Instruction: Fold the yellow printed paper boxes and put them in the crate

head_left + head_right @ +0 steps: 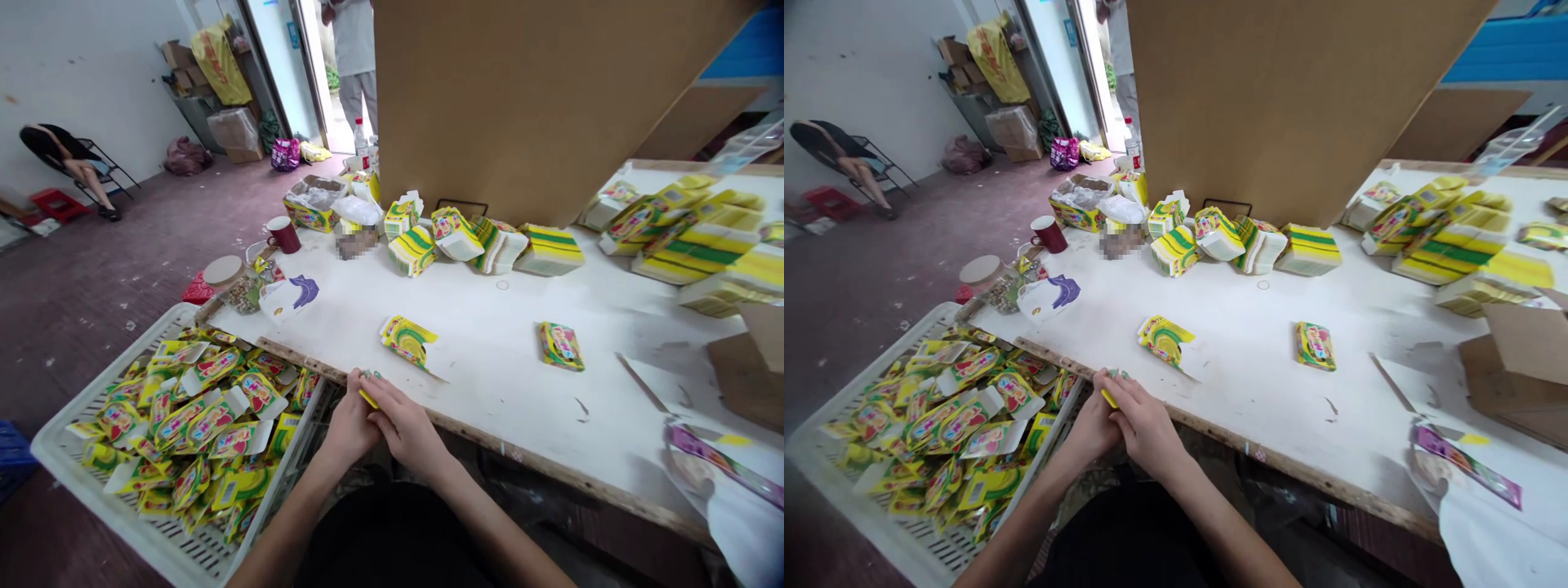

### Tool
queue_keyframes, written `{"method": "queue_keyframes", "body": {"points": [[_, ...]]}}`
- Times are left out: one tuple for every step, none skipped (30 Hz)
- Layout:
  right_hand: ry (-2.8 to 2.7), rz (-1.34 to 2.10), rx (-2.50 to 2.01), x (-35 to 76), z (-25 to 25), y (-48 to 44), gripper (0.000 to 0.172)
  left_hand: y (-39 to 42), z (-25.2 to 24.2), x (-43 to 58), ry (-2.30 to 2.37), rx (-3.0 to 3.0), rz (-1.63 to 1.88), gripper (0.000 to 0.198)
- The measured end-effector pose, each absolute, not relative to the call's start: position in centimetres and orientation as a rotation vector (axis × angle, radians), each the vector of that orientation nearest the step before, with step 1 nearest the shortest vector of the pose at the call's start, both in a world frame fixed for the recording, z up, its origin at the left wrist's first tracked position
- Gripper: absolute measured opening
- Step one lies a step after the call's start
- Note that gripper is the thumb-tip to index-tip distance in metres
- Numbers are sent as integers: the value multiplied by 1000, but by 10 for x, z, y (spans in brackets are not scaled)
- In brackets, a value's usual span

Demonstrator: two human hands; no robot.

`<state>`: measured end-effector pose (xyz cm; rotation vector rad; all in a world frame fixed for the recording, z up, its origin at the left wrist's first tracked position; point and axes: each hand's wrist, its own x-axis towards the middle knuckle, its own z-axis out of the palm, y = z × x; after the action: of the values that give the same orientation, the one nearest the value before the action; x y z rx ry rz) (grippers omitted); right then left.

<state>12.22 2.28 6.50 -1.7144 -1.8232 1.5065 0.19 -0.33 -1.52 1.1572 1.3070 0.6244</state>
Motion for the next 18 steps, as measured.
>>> {"method": "queue_keyframes", "body": {"points": [[-1823, 1520, -1720, 123, 64, 22, 56, -3, -16, 1, 1328, 1142, 627, 54], [-1783, 1529, -1751, 123, 62, 22, 55, -2, -16, 1, 1346, 1128, 628, 58], [-1726, 1530, -1784, 123, 61, 22, 56, 0, -15, 0, 1358, 1115, 627, 62], [-1679, 1527, -1794, 124, 59, 23, 58, 1, -13, -1, 1359, 1107, 627, 64], [-1650, 1522, -1788, 124, 57, 23, 59, 2, -11, -2, 1357, 1104, 626, 65], [-1632, 1513, -1777, 125, 56, 24, 58, 3, -10, -3, 1358, 1104, 626, 65], [-1606, 1499, -1777, 126, 54, 25, 56, 4, -7, -5, 1365, 1108, 626, 64], [-1560, 1481, -1793, 128, 53, 26, 52, 4, -6, -6, 1379, 1117, 625, 64], [-1491, 1460, -1827, 129, 52, 27, 48, 4, -4, -7, 1394, 1130, 622, 63], [-1421, 1436, -1868, 132, 51, 27, 46, 4, -3, -9, 1407, 1145, 617, 62], [-1381, 1410, -1899, 134, 50, 27, 45, 3, -2, -11, 1410, 1160, 611, 60], [-1392, 1384, -1916, 137, 49, 27, 45, 3, -1, -13, 1404, 1172, 607, 58], [-1457, 1359, -1915, 139, 48, 26, 46, 3, 0, -15, 1391, 1181, 604, 56], [-1562, 1340, -1893, 142, 48, 26, 46, 4, -1, -18, 1375, 1186, 602, 54], [-1682, 1331, -1853, 146, 48, 26, 44, 5, -1, -22, 1358, 1188, 601, 53], [-1788, 1340, -1808, 149, 48, 28, 40, 6, -2, -26, 1343, 1189, 599, 52], [-1865, 1368, -1769, 153, 49, 30, 36, 9, -3, -30, 1328, 1188, 596, 51], [-1914, 1412, -1739, 157, 51, 34, 32, 11, -4, -35, 1313, 1185, 592, 50]]}}
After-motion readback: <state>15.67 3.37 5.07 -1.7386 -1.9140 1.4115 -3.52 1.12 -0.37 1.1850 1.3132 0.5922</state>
